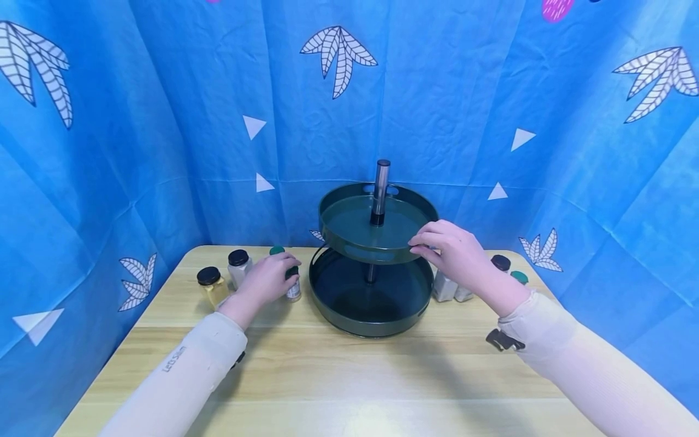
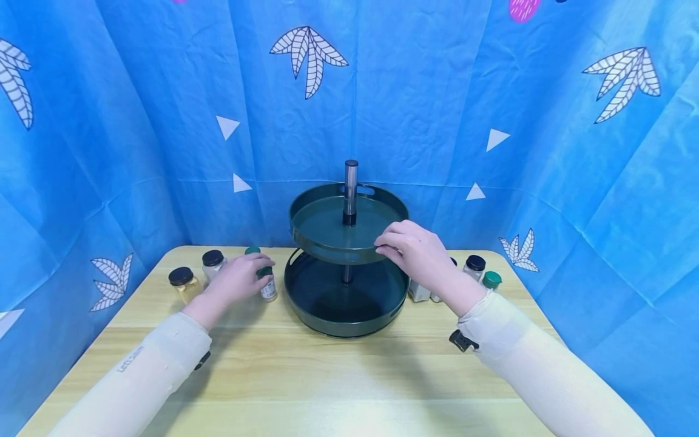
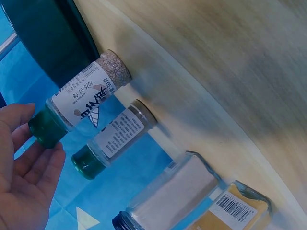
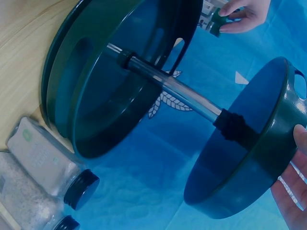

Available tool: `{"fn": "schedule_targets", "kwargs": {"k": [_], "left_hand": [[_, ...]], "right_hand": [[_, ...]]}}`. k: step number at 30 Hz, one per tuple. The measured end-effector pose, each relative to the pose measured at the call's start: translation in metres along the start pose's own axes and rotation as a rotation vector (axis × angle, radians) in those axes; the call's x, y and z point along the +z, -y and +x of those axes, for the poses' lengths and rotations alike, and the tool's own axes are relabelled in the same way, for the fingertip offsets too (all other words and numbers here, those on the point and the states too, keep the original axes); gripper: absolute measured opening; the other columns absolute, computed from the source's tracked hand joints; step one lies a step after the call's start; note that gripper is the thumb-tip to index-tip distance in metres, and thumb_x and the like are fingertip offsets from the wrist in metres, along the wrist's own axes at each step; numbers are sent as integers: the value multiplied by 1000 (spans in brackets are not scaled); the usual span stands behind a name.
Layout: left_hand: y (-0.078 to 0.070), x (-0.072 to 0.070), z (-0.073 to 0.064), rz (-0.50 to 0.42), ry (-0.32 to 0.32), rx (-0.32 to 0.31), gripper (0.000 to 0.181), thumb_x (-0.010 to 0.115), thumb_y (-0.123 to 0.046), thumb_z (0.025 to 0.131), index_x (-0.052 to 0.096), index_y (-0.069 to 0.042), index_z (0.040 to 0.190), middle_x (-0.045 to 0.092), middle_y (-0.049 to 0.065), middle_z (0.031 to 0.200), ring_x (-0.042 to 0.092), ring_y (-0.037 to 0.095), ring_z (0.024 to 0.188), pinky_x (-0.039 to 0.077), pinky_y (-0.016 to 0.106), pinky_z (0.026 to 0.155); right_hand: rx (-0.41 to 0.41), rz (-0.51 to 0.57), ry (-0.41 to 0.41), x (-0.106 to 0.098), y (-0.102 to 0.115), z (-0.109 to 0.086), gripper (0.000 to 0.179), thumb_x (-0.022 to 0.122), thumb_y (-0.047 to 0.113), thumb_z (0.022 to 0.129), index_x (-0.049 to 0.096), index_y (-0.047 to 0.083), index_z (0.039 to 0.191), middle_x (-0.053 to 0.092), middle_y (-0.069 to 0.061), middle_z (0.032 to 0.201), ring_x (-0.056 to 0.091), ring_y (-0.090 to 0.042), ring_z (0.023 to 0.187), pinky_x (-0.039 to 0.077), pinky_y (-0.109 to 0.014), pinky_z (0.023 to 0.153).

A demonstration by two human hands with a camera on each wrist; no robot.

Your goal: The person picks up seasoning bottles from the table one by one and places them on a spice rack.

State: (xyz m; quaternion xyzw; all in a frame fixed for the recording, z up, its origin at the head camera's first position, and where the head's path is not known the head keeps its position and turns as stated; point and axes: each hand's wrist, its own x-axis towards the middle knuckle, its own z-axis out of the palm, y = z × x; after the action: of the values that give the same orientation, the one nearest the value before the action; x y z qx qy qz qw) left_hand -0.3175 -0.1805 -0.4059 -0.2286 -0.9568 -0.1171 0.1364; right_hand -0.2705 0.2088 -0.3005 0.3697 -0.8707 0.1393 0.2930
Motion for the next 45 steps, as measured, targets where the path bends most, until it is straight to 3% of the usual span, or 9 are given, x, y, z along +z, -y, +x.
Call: {"fn": "schedule_targets", "kwargs": {"k": [34,45], "left_hand": [[2,-5,5,-70,109,-78,30,74,-18,92,71,-4,118,70,13,119,63,34,115,49,51,100],[-3,-16,1,-39,93,-53,31,73,-19,92,70,-5,119,69,13,120,64,33,113,51,51,97]], "right_hand": [[-5,4,-3,-1,0,0,19,83,9,81,78,12,99,72,-1,94,65,-20,90,59,-36,74],[-18,1,-15,1,-2,-1,19,83,9,80,78,12,98,72,-1,94,65,-20,89,59,-36,74]]}}
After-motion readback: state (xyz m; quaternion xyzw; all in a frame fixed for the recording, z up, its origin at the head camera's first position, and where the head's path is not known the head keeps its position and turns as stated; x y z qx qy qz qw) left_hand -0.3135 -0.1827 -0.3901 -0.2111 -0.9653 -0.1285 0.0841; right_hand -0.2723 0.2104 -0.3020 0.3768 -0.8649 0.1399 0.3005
